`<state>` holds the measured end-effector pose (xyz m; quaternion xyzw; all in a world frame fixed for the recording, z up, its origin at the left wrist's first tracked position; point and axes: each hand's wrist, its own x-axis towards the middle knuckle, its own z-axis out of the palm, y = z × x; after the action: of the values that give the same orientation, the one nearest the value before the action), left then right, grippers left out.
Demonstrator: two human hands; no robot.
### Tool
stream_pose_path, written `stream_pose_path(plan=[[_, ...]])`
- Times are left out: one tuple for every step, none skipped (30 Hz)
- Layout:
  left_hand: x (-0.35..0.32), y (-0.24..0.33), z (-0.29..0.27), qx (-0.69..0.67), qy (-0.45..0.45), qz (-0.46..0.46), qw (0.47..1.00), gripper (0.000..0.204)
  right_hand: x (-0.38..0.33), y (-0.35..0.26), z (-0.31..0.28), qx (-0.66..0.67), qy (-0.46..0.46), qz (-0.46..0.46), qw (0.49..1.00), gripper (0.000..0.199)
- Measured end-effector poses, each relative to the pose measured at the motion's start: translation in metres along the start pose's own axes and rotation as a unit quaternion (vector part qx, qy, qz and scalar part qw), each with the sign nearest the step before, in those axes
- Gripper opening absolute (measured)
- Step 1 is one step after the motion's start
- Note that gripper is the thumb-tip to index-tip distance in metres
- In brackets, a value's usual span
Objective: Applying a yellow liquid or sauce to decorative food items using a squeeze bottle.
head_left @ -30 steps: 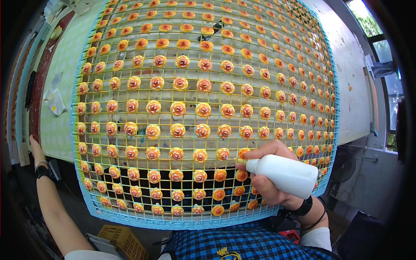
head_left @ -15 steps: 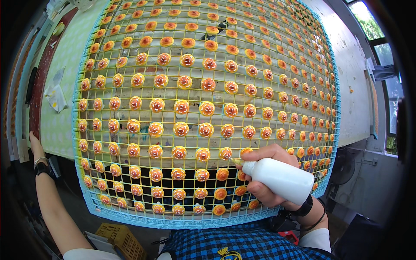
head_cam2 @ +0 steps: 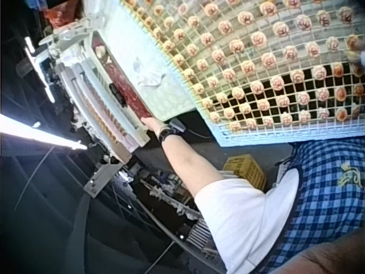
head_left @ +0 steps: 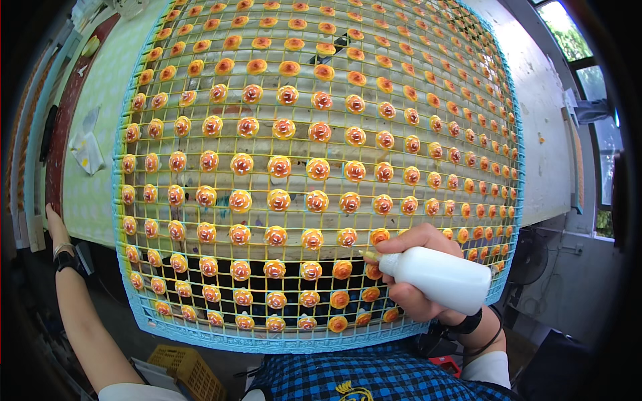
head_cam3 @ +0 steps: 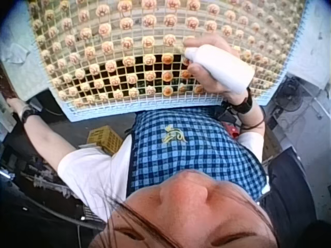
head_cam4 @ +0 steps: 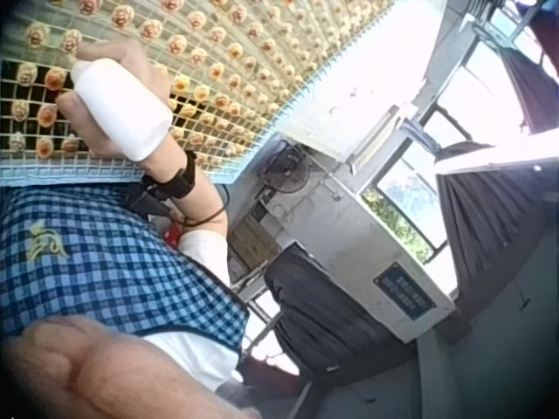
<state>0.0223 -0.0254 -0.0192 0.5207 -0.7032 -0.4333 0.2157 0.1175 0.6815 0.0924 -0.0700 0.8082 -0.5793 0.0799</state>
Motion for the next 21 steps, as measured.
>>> stream_pose_path(plan=[[0.003, -0.002, -0.001, -0.002, -0.001, 0.004, 1.0, 0.06, -0.001, -0.003, -0.003, 0.025, -0.007, 0.02, 0.999, 0.037], [0.006, -0.004, -0.002, -0.004, -0.002, 0.008, 1.0, 0.06, -0.002, -0.006, -0.005, 0.024, -0.006, 0.019, 1.0, 0.037], [0.009, -0.006, -0.003, -0.006, -0.003, 0.012, 1.0, 0.06, -0.003, -0.011, -0.008, 0.034, 0.013, 0.021, 0.999, 0.038], [0.01, -0.007, -0.004, -0.007, -0.006, 0.016, 1.0, 0.061, -0.005, -0.013, -0.01, 0.043, 0.033, 0.024, 0.998, 0.038], [0.012, -0.009, -0.005, -0.007, -0.009, 0.019, 1.0, 0.061, -0.008, -0.012, -0.011, 0.042, 0.05, 0.035, 0.997, 0.038], [0.015, -0.01, -0.006, -0.008, -0.011, 0.022, 1.0, 0.061, -0.008, -0.009, -0.014, 0.041, 0.051, 0.036, 0.997, 0.038], [0.015, -0.01, -0.005, -0.01, -0.014, 0.025, 1.0, 0.061, -0.008, -0.004, -0.017, 0.018, 0.051, 0.02, 0.998, 0.037], [0.016, -0.011, -0.004, -0.011, -0.016, 0.028, 0.999, 0.061, -0.008, 0.0, -0.02, -0.005, 0.05, 0.003, 0.999, 0.036], [0.017, -0.01, -0.004, -0.012, -0.018, 0.03, 0.999, 0.061, -0.007, 0.003, -0.02, -0.001, 0.045, 0.001, 0.999, 0.035], [0.018, -0.01, -0.003, -0.014, -0.02, 0.033, 0.999, 0.061, -0.008, 0.006, -0.018, -0.004, 0.047, 0.002, 0.999, 0.035], [0.018, -0.011, -0.002, -0.016, -0.022, 0.035, 0.999, 0.061, -0.009, 0.009, -0.014, 0.014, 0.051, 0.011, 0.999, 0.035], [0.018, -0.012, -0.002, -0.018, -0.024, 0.037, 0.999, 0.061, -0.009, 0.01, -0.012, 0.033, 0.055, 0.02, 0.998, 0.035], [0.018, -0.011, -0.004, -0.017, -0.025, 0.041, 0.999, 0.062, -0.008, 0.011, -0.012, 0.009, 0.049, 0.009, 0.999, 0.036], [0.018, -0.01, -0.005, -0.017, -0.025, 0.045, 0.999, 0.062, -0.009, 0.011, -0.011, 0.009, 0.049, 0.01, 0.999, 0.036], [0.018, -0.009, -0.007, -0.017, -0.025, 0.05, 0.998, 0.062, -0.01, 0.013, -0.011, -0.001, 0.055, 0.0, 0.999, 0.036], [0.015, -0.009, -0.006, -0.018, -0.026, 0.052, 0.998, 0.062, -0.01, 0.014, -0.01, -0.014, 0.06, -0.009, 0.998, 0.036], [0.012, -0.009, -0.004, -0.017, -0.027, 0.051, 0.998, 0.062, -0.01, 0.015, -0.009, -0.015, 0.06, -0.009, 0.998, 0.036], [0.01, -0.008, -0.001, -0.011, -0.025, 0.044, 0.999, 0.06, -0.01, 0.016, -0.009, -0.005, 0.066, -0.005, 0.998, 0.037], [0.008, -0.007, -0.001, -0.005, -0.022, 0.037, 0.999, 0.058, -0.01, 0.016, -0.008, 0.006, 0.072, -0.002, 0.997, 0.037], [0.006, -0.005, 0.0, -0.005, -0.022, 0.036, 0.999, 0.058, -0.011, 0.016, -0.008, 0.005, 0.072, -0.002, 0.997, 0.037], [0.004, -0.004, 0.001, 0.003, -0.024, 0.033, 0.999, 0.058, -0.012, 0.015, -0.008, -0.02, 0.069, -0.004, 0.997, 0.037]])
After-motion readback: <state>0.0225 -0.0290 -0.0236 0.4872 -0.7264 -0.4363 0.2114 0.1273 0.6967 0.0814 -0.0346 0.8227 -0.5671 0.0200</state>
